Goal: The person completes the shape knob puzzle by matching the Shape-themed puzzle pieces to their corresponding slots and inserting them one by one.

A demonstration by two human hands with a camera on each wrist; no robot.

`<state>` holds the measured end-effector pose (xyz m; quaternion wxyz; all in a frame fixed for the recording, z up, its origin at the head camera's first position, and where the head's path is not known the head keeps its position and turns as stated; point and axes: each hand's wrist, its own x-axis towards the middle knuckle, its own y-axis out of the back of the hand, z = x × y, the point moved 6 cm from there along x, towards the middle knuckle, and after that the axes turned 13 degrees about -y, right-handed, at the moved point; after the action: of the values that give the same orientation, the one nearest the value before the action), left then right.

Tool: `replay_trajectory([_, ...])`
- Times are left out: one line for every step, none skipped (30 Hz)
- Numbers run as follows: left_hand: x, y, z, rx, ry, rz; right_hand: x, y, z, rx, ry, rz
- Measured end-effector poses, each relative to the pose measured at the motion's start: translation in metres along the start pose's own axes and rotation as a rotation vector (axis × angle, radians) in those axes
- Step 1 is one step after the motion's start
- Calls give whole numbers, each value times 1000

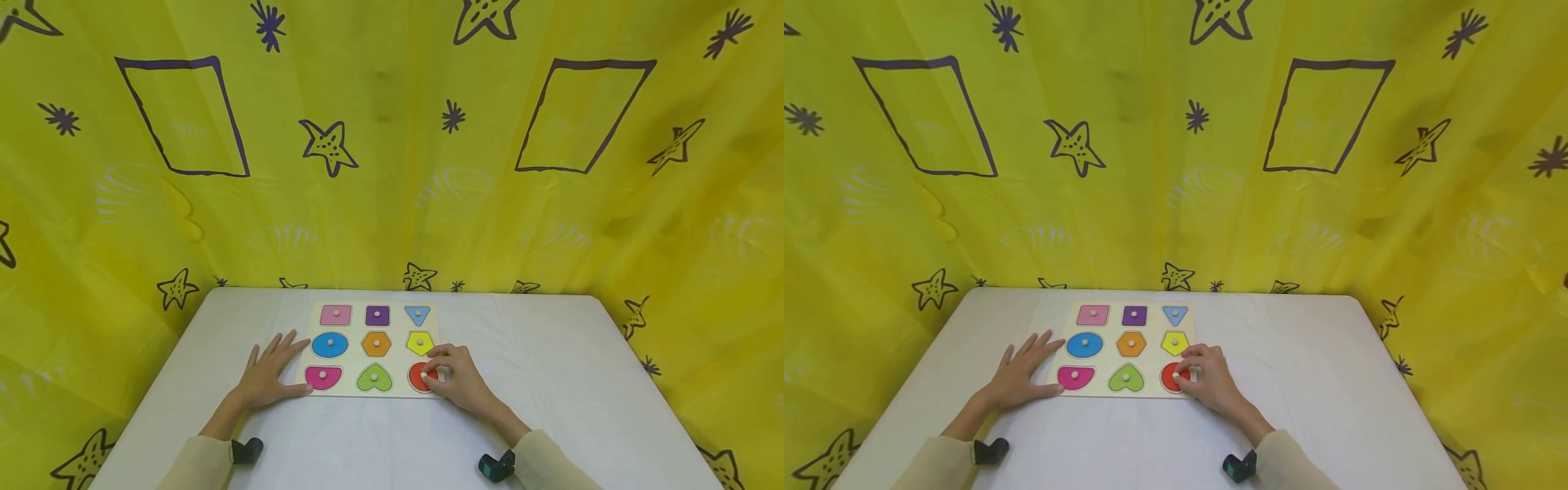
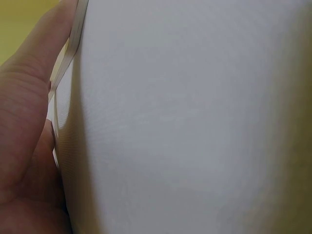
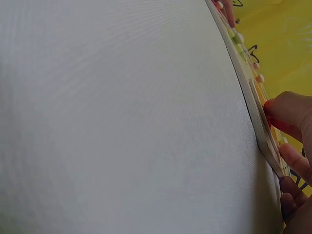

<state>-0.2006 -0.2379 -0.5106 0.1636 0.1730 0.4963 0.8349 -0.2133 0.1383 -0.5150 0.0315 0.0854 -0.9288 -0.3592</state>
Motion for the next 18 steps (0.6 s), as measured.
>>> replay_trajectory([0, 0, 0, -1, 3, -4, 0, 0, 0, 0, 1, 1])
replay_trajectory([0, 0, 0, -1, 3, -5, 0, 0, 1, -3, 1, 2])
replay_trajectory([0, 0, 0, -1, 4, -5, 0, 0, 1, -1, 3, 3])
replay_trajectory([0, 0, 0, 2, 3, -5, -1, 0, 1, -3, 2, 4])
replay_trajectory([0, -1, -1, 2, 1, -3, -1, 0, 1, -3, 1, 4])
replay_trajectory([0, -1, -1, 2, 1, -5, -1, 0, 1, -6, 0, 5])
replay_trajectory([0, -2, -3, -1, 1, -3, -1, 0, 1, -8, -1, 8])
replay_trajectory([0, -4, -4, -2, 1, -3, 0, 0, 1, -10, -3, 11])
replay_trajectory([0, -4, -5, -6, 1, -2, 0, -1, 1, -11, -4, 14])
replay_trajectory([0, -5, -6, -10, 1, -2, 0, -1, 1, -12, -5, 15])
replay_trajectory([0, -6, -6, -11, -1, -1, 0, -1, 1, -12, -5, 18])
replay_trajectory([1, -5, -6, -14, 3, -3, 0, -1, 1, -11, -5, 20])
replay_trajectory([1, -6, -7, -15, 4, -4, 0, -1, 2, -9, -4, 20])
replay_trajectory([1, -5, -6, -13, 6, -6, 0, -1, 2, -7, -3, 20])
replay_trajectory([1, -5, -5, -13, 8, -8, -1, -1, 2, -7, -1, 19])
replay_trajectory([1, -5, -5, -7, 11, -13, -1, -1, 3, -5, 0, 18])
replay_trajectory([2, -5, -5, -1, 11, -15, -1, -1, 3, -6, 0, 19])
replay_trajectory([2, -5, -6, 0, 16, -19, -1, -1, 3, -4, 1, 19])
